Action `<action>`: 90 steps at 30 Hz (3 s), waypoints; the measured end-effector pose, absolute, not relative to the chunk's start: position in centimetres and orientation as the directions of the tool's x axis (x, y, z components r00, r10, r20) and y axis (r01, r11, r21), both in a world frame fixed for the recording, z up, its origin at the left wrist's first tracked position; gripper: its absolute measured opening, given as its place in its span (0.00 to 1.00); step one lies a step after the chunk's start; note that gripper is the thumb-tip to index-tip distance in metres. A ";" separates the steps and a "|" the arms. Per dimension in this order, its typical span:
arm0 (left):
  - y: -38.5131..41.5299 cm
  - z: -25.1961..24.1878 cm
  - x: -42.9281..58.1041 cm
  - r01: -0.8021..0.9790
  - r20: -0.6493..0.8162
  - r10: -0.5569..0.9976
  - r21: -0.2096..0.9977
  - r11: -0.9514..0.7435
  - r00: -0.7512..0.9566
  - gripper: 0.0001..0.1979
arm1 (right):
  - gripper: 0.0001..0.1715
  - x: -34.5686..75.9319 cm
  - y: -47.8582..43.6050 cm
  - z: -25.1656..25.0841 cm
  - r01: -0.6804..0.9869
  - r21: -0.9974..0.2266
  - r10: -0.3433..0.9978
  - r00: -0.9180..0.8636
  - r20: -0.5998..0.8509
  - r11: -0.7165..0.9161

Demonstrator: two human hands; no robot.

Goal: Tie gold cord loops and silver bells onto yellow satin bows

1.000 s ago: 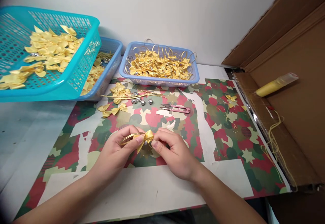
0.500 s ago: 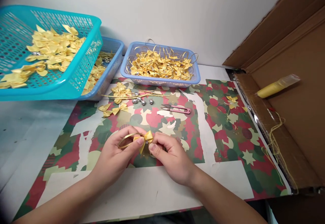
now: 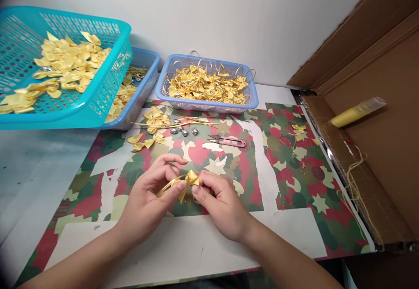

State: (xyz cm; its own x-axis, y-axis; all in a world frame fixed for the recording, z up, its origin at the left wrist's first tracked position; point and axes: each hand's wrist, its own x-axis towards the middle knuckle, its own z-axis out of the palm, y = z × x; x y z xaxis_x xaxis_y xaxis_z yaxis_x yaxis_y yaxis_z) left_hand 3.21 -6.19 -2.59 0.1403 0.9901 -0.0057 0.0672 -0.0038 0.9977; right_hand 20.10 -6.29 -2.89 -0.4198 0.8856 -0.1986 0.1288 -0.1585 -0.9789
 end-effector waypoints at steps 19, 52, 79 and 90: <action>-5.8 -2.6 2.9 -0.091 0.183 0.945 0.982 -0.164 0.273 0.11 | 0.18 20.3 -6.3 -3.4 -0.192 -0.889 0.767 -0.599 -0.228 -0.415; -5.4 -3.3 3.2 -0.434 -0.031 0.933 0.880 0.195 0.358 0.15 | 0.17 19.8 -6.8 -3.7 -0.341 -0.716 0.728 -0.598 -0.336 -0.610; -5.7 -3.3 3.0 -0.014 0.140 0.960 0.990 -0.141 0.244 0.14 | 0.19 19.5 -7.3 -3.6 -0.140 -0.949 0.900 -0.380 -0.213 -0.283; -5.8 -3.2 3.0 0.014 0.140 0.960 0.989 -0.148 0.244 0.13 | 0.19 19.6 -7.4 -3.6 -0.123 -0.957 0.907 -0.371 -0.201 -0.262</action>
